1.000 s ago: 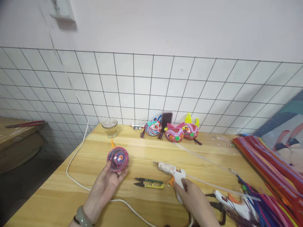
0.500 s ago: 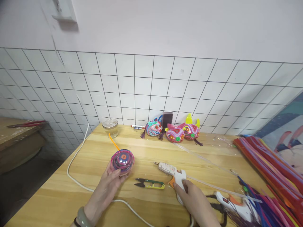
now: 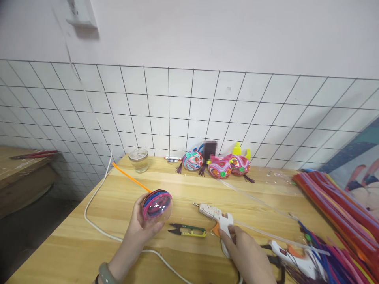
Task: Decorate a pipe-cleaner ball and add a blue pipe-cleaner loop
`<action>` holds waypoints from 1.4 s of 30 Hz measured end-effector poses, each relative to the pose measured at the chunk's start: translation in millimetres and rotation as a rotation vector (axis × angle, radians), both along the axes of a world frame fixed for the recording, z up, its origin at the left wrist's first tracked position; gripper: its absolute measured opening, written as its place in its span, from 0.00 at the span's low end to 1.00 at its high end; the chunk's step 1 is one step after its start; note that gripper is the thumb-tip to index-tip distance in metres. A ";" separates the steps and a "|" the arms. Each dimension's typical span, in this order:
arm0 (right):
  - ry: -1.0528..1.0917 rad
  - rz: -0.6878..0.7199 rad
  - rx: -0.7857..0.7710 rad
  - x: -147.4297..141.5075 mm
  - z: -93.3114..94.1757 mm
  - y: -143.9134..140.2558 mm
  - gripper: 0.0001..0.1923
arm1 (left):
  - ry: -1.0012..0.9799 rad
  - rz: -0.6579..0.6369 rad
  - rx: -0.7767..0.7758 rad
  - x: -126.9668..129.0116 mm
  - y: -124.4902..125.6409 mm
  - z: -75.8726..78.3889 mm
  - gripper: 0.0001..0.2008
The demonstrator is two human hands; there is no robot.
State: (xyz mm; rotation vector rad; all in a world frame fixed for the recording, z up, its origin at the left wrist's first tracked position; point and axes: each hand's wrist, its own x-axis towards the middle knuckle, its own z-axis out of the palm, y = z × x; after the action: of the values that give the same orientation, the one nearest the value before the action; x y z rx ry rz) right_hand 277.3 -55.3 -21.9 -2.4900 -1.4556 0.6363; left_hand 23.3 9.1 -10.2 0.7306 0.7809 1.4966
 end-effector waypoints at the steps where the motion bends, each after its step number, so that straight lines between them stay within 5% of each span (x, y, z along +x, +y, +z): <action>1: -0.018 -0.004 -0.004 0.0 0.7 -0.5 0.21 | 0.040 0.002 0.018 -0.3 -1.2 1.6 0.38; 6: -0.168 -0.006 0.069 0.5 2.0 -2.9 0.20 | 0.146 -0.113 0.044 -4.8 -4.0 9.3 0.36; 10: -0.219 0.060 0.300 -7.4 2.4 -3.9 0.19 | 0.058 -0.149 0.025 -1.7 -5.9 9.1 0.35; 20: -0.149 0.592 0.870 -50.7 6.3 -7.6 0.17 | -0.105 -0.278 -0.088 -3.2 -7.0 12.8 0.36; 25: -0.056 0.695 0.879 -74.6 8.4 -13.0 0.21 | -0.074 -0.318 -0.046 5.1 -13.2 5.2 0.37; 32: -0.096 0.636 0.945 -87.7 6.6 -15.6 0.23 | 0.025 -0.514 0.091 7.4 -21.0 0.7 0.35; 42: -0.238 0.797 0.956 -92.5 10.6 -11.9 0.26 | 0.149 -0.466 0.082 8.7 -24.9 0.2 0.35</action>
State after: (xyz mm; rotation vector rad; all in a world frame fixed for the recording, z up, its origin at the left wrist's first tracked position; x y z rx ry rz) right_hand 184.7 -67.2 -11.4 -1.2525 -2.1438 -0.2755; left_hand 32.0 -15.7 -9.9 1.0177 0.6084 1.0657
